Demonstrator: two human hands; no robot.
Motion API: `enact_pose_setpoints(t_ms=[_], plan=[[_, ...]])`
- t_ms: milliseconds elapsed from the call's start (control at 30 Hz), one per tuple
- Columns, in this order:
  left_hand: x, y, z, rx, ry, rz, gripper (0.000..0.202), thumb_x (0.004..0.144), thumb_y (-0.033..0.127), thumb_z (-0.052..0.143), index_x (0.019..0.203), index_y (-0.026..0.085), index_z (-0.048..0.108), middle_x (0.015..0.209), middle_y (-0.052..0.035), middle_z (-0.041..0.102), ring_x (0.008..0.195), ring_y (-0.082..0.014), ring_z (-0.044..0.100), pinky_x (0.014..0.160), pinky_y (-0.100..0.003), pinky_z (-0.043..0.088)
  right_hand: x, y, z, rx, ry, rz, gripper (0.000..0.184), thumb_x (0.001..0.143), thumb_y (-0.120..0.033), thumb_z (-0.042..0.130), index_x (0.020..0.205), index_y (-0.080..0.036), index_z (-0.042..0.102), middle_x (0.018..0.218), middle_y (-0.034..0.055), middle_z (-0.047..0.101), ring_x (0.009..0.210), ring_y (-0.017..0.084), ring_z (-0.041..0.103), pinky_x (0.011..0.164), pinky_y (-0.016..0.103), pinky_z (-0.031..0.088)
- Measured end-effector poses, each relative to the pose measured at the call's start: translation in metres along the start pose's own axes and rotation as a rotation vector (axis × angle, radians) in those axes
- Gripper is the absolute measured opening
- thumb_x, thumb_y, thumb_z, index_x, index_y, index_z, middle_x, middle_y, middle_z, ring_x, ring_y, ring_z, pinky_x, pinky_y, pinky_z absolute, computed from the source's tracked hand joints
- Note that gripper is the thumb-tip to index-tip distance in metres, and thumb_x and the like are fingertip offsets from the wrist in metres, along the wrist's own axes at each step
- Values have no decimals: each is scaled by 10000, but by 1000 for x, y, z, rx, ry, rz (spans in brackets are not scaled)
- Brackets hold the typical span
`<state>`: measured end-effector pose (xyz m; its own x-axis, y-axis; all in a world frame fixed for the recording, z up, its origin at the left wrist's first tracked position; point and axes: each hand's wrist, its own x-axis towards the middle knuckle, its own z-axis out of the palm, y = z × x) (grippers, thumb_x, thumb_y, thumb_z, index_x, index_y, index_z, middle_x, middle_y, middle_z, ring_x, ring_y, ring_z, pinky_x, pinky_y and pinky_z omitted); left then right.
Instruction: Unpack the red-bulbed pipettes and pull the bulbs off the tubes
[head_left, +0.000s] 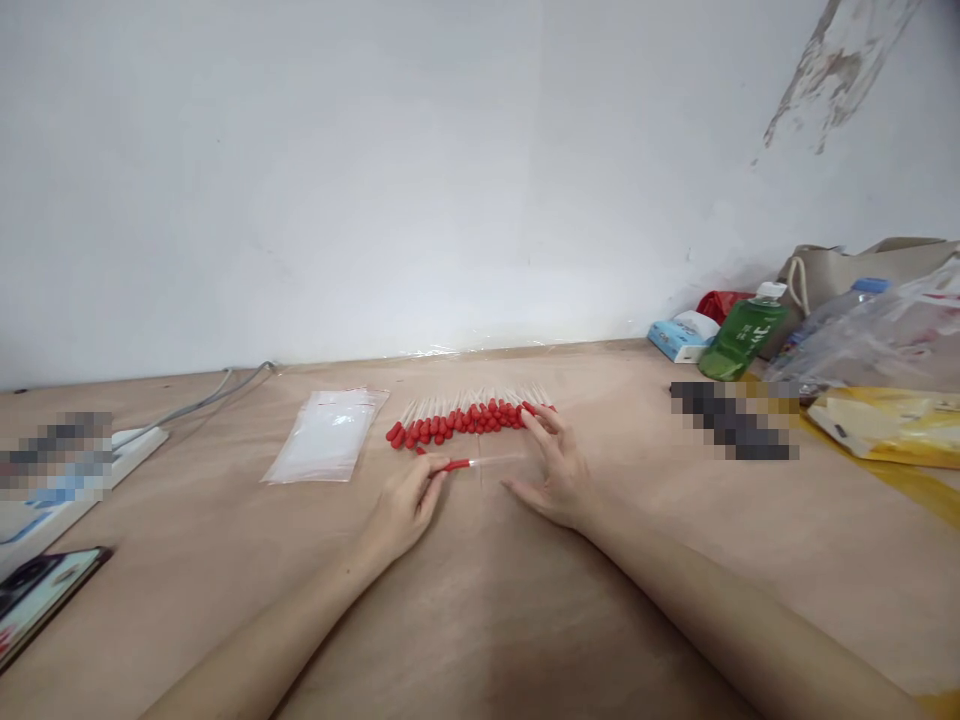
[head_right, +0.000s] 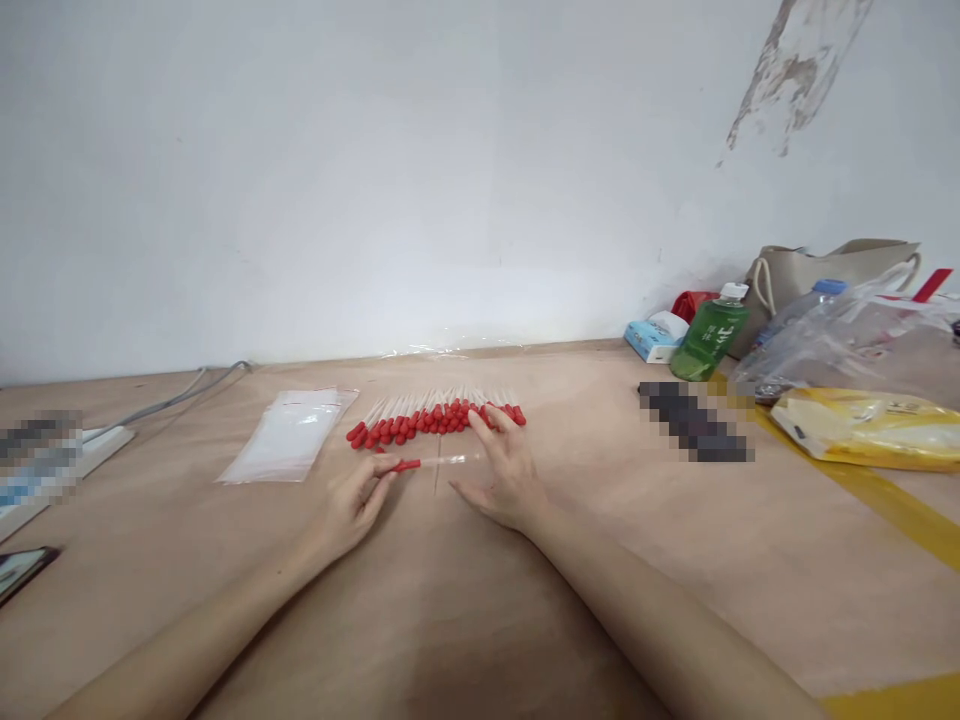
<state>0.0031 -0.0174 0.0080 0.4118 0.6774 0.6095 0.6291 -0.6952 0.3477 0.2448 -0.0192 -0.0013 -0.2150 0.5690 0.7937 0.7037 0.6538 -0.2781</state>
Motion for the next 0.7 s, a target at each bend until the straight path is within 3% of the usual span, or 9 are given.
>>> enact_pose_setpoints(t_ms=[133,267,433,567,700], plan=[[-5,3,8,-31,-33,24,171,848,175,415,975,185,530,943,-50,622,908,-154,588,799,-289,473,0,-3,-1,-39,-154,-183,535,745,-435,565,1226,-233,447,1174,99,502,1120,251,420,948,446,312],[-7,1,7,-66,-55,49,178,852,170,408,986,188,524,969,-62,616,947,-160,578,826,-310,473,-1,-6,5,-73,-219,-167,341,829,-330,489,1145,-203,513,947,78,620,955,203,503,933,438,283],[-8,7,6,-77,-88,65,219,846,187,425,1043,188,520,1017,-77,603,978,-169,565,856,-325,465,-2,-6,11,-81,-256,-204,195,869,-237,424,946,-209,601,694,11,609,730,140,501,922,415,259],[-5,10,8,-23,-105,90,320,822,238,499,1139,202,509,1097,-80,576,1034,-185,524,902,-350,431,-2,-7,11,-73,-261,-225,191,867,-241,426,890,-197,610,677,10,590,720,138,469,878,376,281],[-3,8,11,13,-86,137,230,841,256,478,1048,208,567,1005,-66,617,969,-183,542,864,-361,428,-2,-9,10,-57,-260,-253,194,864,-241,427,860,-193,615,655,8,577,707,135,452,858,354,281]])
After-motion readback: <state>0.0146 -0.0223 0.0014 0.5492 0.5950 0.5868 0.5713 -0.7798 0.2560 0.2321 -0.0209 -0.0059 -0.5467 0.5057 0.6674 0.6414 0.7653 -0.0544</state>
